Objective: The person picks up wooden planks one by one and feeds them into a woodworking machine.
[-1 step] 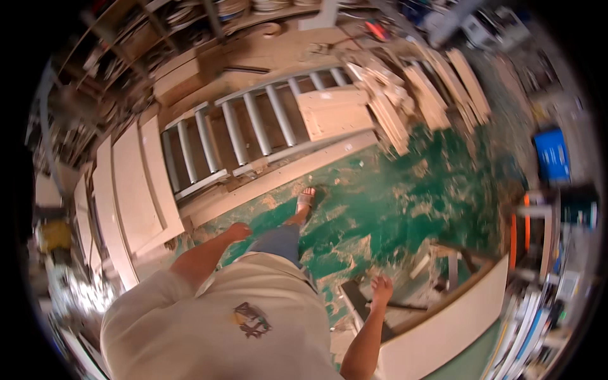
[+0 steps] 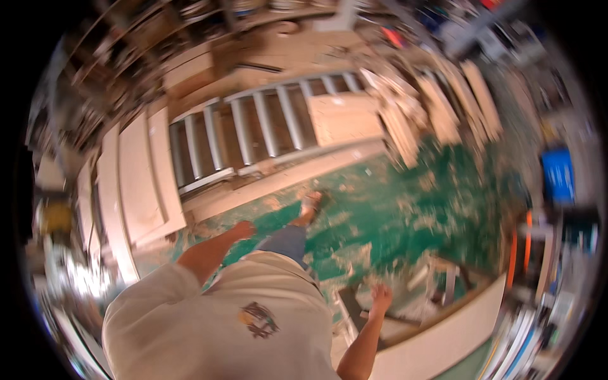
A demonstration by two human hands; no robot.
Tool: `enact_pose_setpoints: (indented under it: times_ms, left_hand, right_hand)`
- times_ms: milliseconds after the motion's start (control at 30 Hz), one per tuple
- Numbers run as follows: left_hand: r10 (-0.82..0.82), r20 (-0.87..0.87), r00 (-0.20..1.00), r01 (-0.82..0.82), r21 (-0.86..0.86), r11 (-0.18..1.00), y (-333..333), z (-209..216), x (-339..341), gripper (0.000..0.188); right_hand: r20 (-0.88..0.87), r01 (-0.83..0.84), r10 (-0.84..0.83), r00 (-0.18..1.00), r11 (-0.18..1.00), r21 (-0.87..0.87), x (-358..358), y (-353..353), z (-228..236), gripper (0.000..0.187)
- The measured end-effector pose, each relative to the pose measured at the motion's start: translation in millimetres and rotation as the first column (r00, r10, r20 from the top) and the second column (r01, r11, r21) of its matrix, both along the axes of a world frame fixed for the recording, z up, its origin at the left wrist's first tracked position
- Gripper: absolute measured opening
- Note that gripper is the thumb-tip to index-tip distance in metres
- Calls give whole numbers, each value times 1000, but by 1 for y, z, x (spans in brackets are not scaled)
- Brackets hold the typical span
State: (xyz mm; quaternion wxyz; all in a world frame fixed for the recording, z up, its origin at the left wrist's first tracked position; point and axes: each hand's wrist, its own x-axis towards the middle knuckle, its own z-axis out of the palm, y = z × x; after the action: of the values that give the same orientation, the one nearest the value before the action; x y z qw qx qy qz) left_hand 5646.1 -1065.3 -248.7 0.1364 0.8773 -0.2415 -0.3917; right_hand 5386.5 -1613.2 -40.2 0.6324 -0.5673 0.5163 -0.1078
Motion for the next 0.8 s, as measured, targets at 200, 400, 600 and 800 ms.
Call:
enact_pose_setpoints:
  times_ms: [200, 400, 600, 800]
  left_hand:
    - [478, -230, 848, -452, 157, 878, -175, 50, 154, 44]
    - [772, -197, 605, -766, -407, 497, -281, 160, 231, 35]
    - [936, -142, 322, -899, -355, 255, -305, 166, 212, 36]
    - [634, 282, 720, -694, 315, 648, -165, 106, -80, 22]
  right_hand:
    - [-421, -348, 473, 774, 873, 341, 76, -51, -43, 28]
    - [-466, -697, 821, 329, 544, 467, 202, -154, -91, 36]
    - [-822, -616, 276, -498, -780, 112, 314, -394, -182, 45]
    - [-1, -666, 671, 741, 735, 128, 574, -295, -169, 19]
